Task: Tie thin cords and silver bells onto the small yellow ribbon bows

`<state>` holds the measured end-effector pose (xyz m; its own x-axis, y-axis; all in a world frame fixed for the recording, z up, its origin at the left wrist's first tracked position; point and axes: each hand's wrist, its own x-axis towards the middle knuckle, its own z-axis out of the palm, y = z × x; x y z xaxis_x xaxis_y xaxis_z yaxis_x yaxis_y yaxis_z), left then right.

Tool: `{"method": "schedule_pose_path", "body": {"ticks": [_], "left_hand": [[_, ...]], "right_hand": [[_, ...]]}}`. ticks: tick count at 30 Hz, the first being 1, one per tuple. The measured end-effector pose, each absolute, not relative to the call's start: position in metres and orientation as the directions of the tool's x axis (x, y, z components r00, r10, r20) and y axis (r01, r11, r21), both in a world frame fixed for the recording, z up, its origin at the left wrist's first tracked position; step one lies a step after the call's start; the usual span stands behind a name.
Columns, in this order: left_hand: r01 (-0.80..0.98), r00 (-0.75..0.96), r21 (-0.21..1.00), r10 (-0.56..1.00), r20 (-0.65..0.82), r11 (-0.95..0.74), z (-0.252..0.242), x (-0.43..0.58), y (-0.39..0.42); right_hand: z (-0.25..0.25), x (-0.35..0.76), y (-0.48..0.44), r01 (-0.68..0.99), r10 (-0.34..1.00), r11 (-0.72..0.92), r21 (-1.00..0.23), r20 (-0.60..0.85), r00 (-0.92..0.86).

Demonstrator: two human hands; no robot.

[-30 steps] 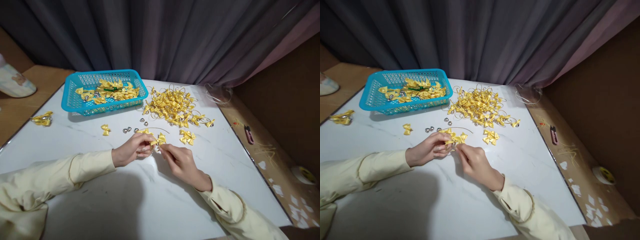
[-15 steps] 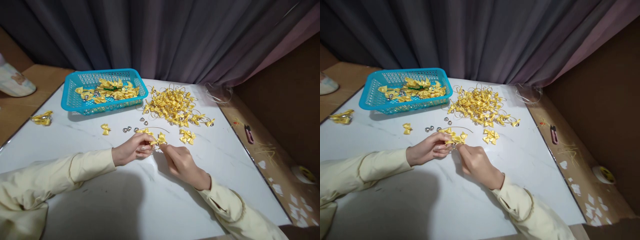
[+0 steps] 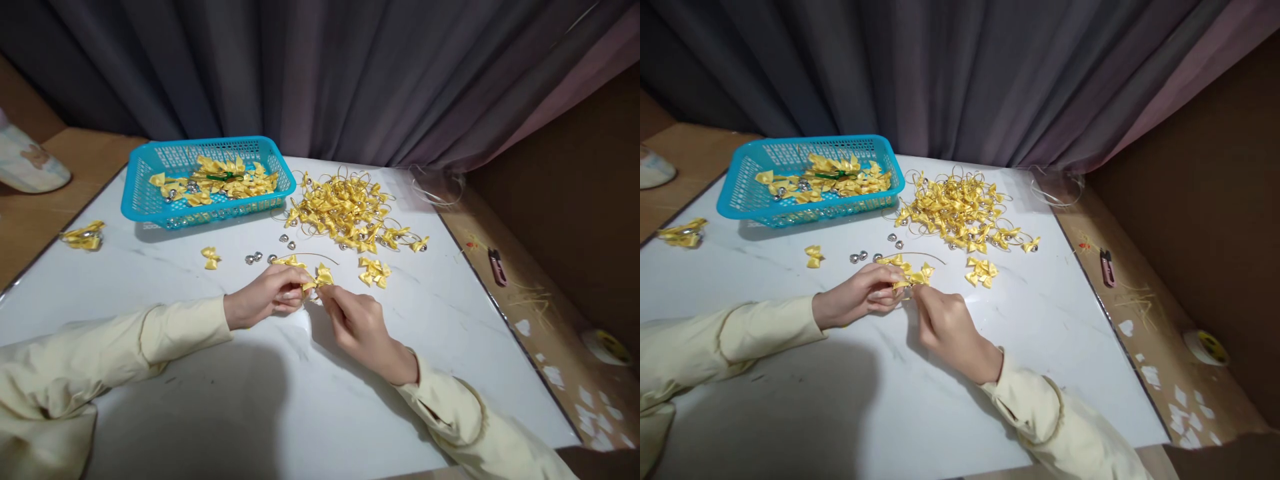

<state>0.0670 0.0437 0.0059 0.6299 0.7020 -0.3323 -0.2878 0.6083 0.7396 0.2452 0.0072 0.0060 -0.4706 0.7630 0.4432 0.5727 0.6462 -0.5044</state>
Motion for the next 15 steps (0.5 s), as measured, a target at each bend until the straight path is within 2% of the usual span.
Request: {"method": "schedule_pose_path", "body": {"ticks": [4, 7, 15], "left_hand": [[-0.296, 0.631, 0.728, 0.699, -0.337, 0.619, 0.0066, 0.0687, 0.0431], [-0.292, 0.623, 0.719, 0.696, -0.357, 0.631, 0.0072, 0.0701, 0.0436], [-0.314, 0.590, 0.726, 0.725, -0.355, 0.611, 0.0070, 0.0692, 0.0449]], "right_hand": [[0.0128, 0.2403, 0.0046, 0.563, 0.853, 0.521, -0.641, 0.362, -0.377], [0.0154, 0.2397, 0.0046, 0.552, 0.889, 0.451, -0.701, 0.298, -0.348], [0.0140, 0.2428, 0.0043, 0.580, 0.878, 0.450, -0.680, 0.216, -0.428]]}}
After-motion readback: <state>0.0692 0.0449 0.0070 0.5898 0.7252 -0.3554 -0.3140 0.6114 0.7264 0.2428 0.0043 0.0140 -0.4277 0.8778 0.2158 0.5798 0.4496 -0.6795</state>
